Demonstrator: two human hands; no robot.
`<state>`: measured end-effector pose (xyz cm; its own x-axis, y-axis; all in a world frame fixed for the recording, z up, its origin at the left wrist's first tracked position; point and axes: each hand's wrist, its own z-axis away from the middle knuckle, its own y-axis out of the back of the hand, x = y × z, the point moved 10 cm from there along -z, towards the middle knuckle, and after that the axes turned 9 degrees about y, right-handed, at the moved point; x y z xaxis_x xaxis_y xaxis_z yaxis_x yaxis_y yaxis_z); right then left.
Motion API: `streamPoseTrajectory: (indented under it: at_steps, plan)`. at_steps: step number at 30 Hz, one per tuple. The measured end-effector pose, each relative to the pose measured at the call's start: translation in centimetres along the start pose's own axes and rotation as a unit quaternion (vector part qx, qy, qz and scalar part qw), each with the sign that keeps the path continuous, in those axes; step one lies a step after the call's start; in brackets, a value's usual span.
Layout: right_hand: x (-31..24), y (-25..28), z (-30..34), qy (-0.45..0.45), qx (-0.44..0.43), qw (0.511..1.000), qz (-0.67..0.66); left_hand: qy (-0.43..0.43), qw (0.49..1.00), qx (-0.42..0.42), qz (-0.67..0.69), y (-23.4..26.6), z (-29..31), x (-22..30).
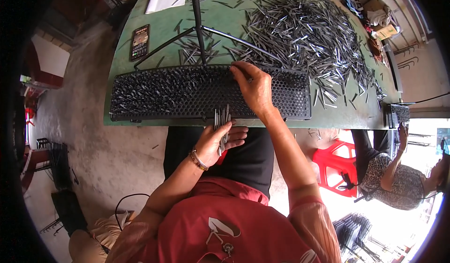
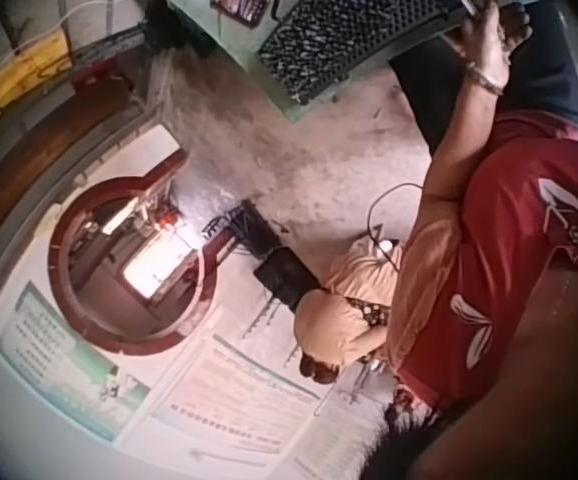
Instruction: Sorting and inserting thin metal pins into a black plastic organizer rack.
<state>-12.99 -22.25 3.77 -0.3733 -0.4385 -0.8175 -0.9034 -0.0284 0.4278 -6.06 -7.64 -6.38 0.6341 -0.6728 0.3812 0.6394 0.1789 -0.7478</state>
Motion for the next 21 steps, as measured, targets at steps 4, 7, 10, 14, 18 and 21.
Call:
streamPoseTrajectory:
  at_steps: [4,7,10,14,18,21]
  plan:
    - [-1.8,0.4,0.2,0.056,0.02,0.997,0.053,-0.01,1.0,0.0,-0.01,-0.1,0.2,0.2]
    - [-1.1,0.5,0.6,0.028,0.039,0.998,0.034,-0.012,1.0,-0.001,-0.016,-0.1,0.2,0.2]
    - [-0.9,0.6,0.9,0.028,0.052,0.998,0.027,-0.012,1.0,0.0,-0.019,0.0,0.2,0.2]
    - [-1.2,1.0,1.2,0.042,0.073,0.996,0.033,-0.007,1.0,0.009,-0.012,0.9,0.0,0.0]
    - [-1.4,1.3,1.4,0.069,0.095,0.992,0.052,-0.015,1.0,0.004,-0.024,0.6,0.1,0.3]
    - [-0.1,0.6,1.7,-0.001,0.089,0.996,-0.014,-0.003,0.999,0.009,-0.042,0.5,0.3,0.3]
